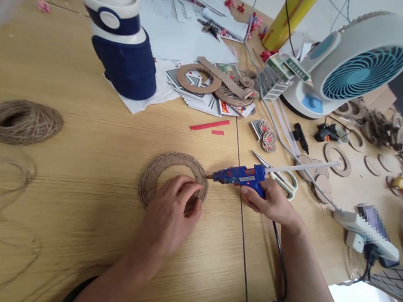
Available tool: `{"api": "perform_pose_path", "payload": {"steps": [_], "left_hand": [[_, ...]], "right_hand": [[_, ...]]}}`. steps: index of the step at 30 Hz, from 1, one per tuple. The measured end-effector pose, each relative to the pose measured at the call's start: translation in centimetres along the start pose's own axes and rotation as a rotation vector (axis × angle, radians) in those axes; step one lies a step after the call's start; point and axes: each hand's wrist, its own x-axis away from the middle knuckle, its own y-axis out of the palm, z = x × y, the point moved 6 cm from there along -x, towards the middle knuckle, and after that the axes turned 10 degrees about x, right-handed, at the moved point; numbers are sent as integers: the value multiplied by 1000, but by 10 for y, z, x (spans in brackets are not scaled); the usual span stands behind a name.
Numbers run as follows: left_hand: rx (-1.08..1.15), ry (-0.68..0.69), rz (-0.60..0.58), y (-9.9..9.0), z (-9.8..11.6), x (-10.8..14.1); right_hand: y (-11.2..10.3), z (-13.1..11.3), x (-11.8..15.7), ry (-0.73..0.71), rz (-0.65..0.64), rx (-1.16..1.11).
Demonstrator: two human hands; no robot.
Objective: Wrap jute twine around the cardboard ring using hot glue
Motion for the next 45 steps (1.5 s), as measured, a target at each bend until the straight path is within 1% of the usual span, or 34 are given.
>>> {"api": "perform_pose_path", "payload": {"steps": [4, 10, 15, 19, 22, 26, 29, 32, 38, 43, 45], "left_hand": [[9, -8, 0, 0, 1, 0], [4, 19, 13, -3, 4, 0], [-5, 33, 3, -1, 5, 2], [-2, 15, 14, 2, 3, 2], [2, 20, 24, 2, 3, 2], [22, 13, 23, 1, 3, 2], [55, -8, 15, 1, 2, 2], [63, -13, 24, 1, 2, 1], [69, 1, 37, 1, 2, 0], [71, 3, 42, 1, 2, 0], [72, 9, 51, 1, 2, 1]], "right_hand": [[1, 0, 0, 2, -13, 27], [1, -1, 1, -4, -17, 26], [-4, -7, 4, -66, 19, 107], [-8, -16, 8, -144, 24, 200], [-10, -20, 10, -181, 66, 269], [-9, -18, 9, -157, 138, 294], [-8, -16, 8, -135, 113, 283], [-10, -19, 10, -150, 95, 310], [-12, -23, 11, -177, 127, 328], [-10, -25, 13, -202, 61, 297], [-9, -24, 13, -197, 70, 302]]}}
